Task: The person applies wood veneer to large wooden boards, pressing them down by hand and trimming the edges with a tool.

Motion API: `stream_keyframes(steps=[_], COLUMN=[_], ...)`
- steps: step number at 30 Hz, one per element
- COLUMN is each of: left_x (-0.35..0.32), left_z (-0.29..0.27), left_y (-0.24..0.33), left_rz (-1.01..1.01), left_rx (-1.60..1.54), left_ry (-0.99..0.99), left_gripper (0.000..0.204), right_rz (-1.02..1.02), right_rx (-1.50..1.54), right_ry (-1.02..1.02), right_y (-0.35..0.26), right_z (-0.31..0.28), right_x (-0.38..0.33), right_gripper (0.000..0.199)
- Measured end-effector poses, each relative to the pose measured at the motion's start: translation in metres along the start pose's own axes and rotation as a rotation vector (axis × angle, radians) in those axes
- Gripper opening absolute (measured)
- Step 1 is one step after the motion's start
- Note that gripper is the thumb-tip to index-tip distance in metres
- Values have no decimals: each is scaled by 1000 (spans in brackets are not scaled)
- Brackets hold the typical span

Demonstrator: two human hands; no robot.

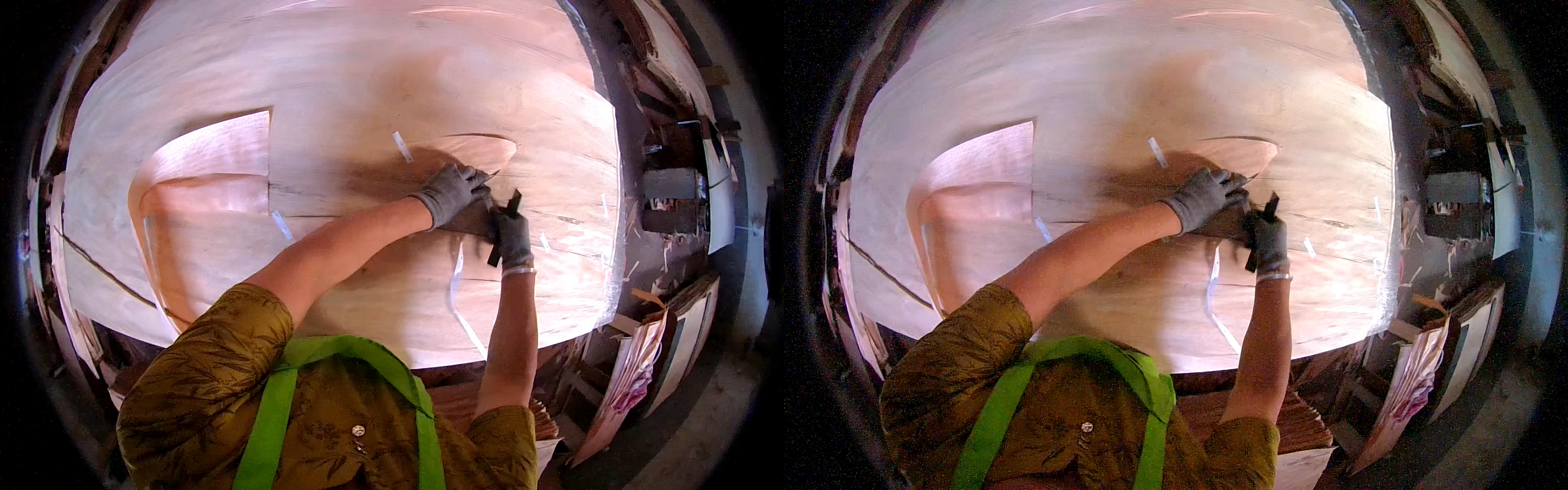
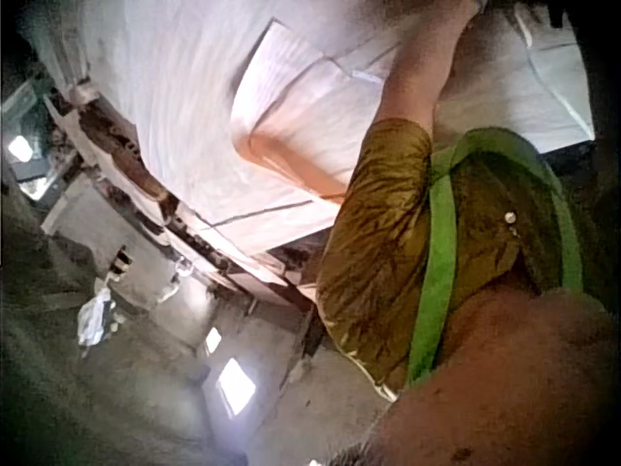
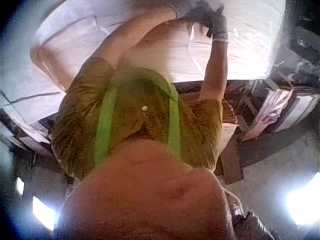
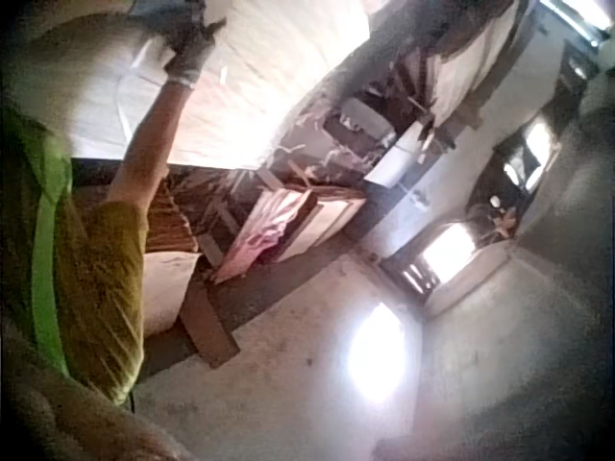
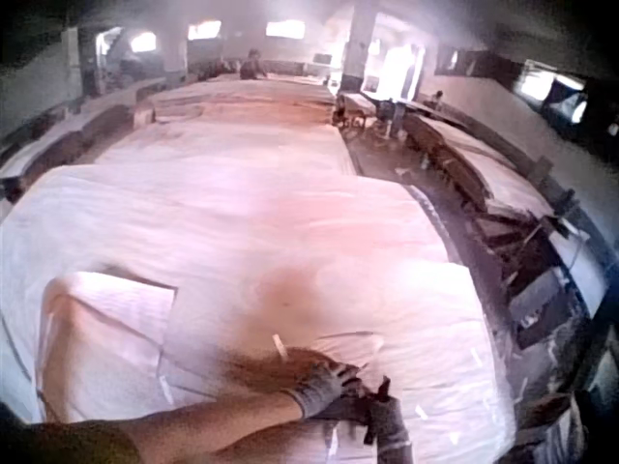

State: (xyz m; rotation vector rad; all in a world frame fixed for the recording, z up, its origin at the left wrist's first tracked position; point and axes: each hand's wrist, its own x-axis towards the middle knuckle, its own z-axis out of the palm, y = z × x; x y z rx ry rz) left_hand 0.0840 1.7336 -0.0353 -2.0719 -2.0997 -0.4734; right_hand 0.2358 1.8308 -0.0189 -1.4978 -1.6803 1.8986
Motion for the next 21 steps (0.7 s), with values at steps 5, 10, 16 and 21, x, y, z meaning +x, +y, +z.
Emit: stream_keyframes(steps=[5,10,16,21], left_x=[1,4,27,32], left_z=[4,-4,-7,12], left_y=[0,-61,-78,-71], left_rz=[-10,-418,-217,-184], left_rx=[-12,-531,-90,-17], left_ry=[-43,271,92,-102], left_gripper=[35,55,46,36], right_rz=[41,-361,-55,-282], right_rx=[-121,-193,-49,-438], right_ry=[-67,-164,-231,-231], right_y=[10,-47,-70,-35], right_z=[24,24,46,22], right_x=[-54,10,102,118], right_gripper=[15,12,17,14])
